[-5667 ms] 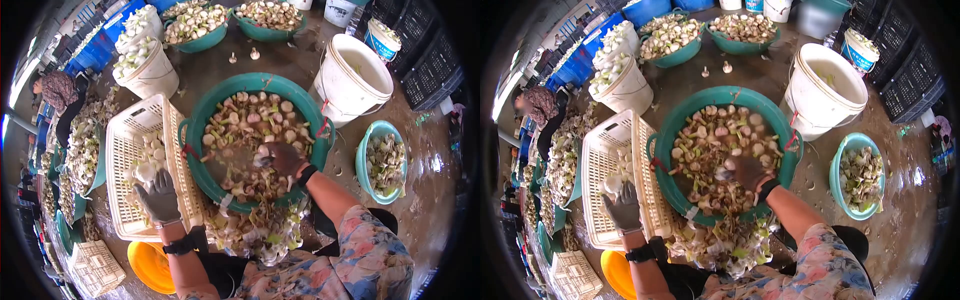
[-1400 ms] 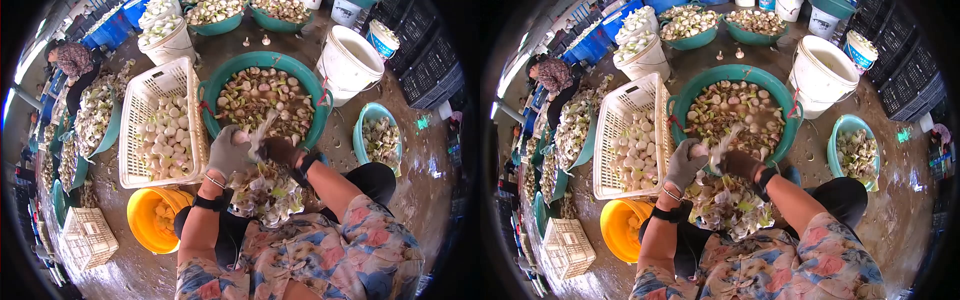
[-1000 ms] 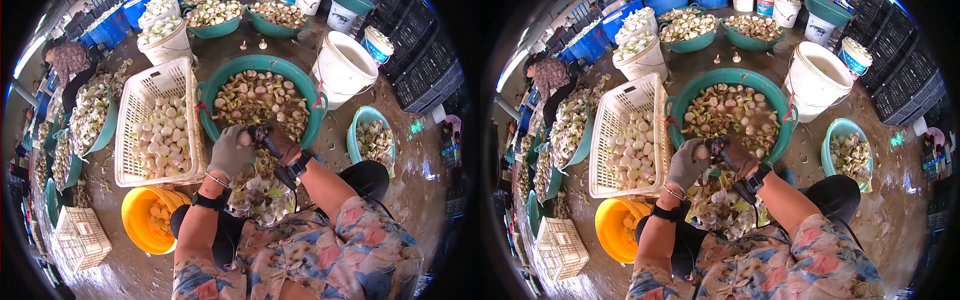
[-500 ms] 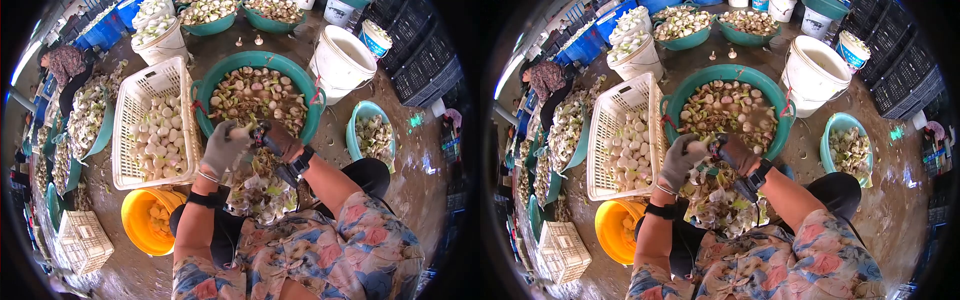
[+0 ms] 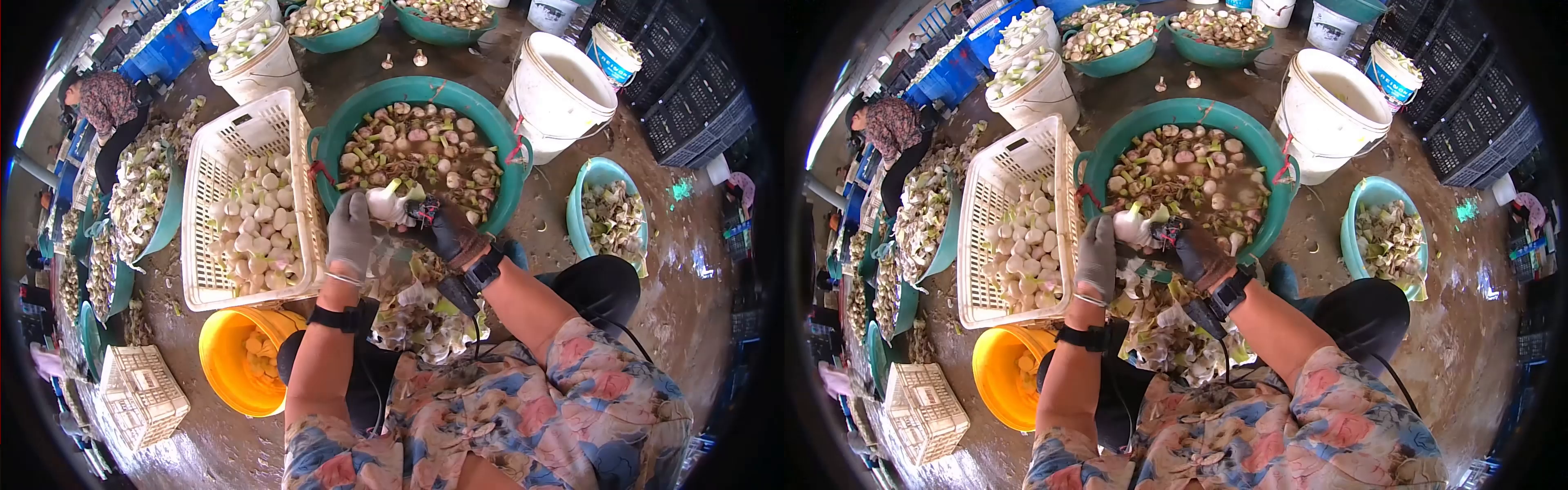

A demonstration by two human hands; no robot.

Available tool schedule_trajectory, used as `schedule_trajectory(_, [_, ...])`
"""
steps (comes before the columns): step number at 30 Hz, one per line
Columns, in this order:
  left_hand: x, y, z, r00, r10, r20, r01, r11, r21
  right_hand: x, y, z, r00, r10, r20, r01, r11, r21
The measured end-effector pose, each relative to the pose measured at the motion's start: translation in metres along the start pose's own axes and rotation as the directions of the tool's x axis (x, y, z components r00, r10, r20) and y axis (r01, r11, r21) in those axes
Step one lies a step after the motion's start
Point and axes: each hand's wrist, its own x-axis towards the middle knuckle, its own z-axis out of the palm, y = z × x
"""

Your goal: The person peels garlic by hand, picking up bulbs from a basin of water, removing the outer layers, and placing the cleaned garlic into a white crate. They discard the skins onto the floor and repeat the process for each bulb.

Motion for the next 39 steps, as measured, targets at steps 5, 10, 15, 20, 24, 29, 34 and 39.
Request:
schedule_trajectory(5, [-0.008, -0.001, 0.017, 0.686, 0.72, 0.105, -0.635, 0.522, 0.57, -0.001, 0.0, 0.0, 0.981, 0.188, 0.054, -0.194, 0.973, 0.128])
schedule_trajectory(10, [-0.017, 0.006, 0.008, 0.979, -0.026, 0.203, 0.117, 0.884, -0.452, 0.013, 0.0, -0.019, 0.977, 0.201, -0.072, -0.208, 0.816, -0.539])
schedule_trajectory(15, [-0.011, 0.012, 0.003, 0.963, 0.061, 0.262, 0.127, 0.756, -0.642, -0.014, 0.072, -0.03, 0.949, 0.152, 0.277, 0.203, 0.381, -0.902])
schedule_trajectory(20, [0.004, 0.001, -0.002, 0.975, -0.137, 0.178, 0.224, 0.575, -0.787, -0.029, 0.093, -0.018, 0.829, 0.377, 0.413, 0.393, 0.132, -0.91])
schedule_trajectory(24, [0.02, -0.011, -0.009, 0.953, -0.191, 0.236, 0.3, 0.469, -0.831, 0.012, 0.062, -0.021, 0.898, 0.283, 0.337, 0.274, 0.24, -0.931])
schedule_trajectory(29, [0.049, 0.024, -0.06, 0.976, -0.013, -0.219, -0.175, 0.558, -0.812, 0.044, 0.051, -0.044, 0.942, 0.226, 0.248, 0.182, 0.278, -0.943])
schedule_trajectory(34, [0.053, 0.017, -0.093, 0.934, -0.178, -0.31, -0.223, 0.386, -0.895, 0.128, 0.047, -0.109, 0.996, 0.036, -0.077, -0.078, 0.017, -0.997])
schedule_trajectory(39, [0.068, -0.011, -0.063, 0.972, -0.186, -0.142, 0.025, 0.685, -0.728, 0.19, 0.073, -0.169, 0.988, 0.081, -0.13, -0.074, -0.492, -0.868])
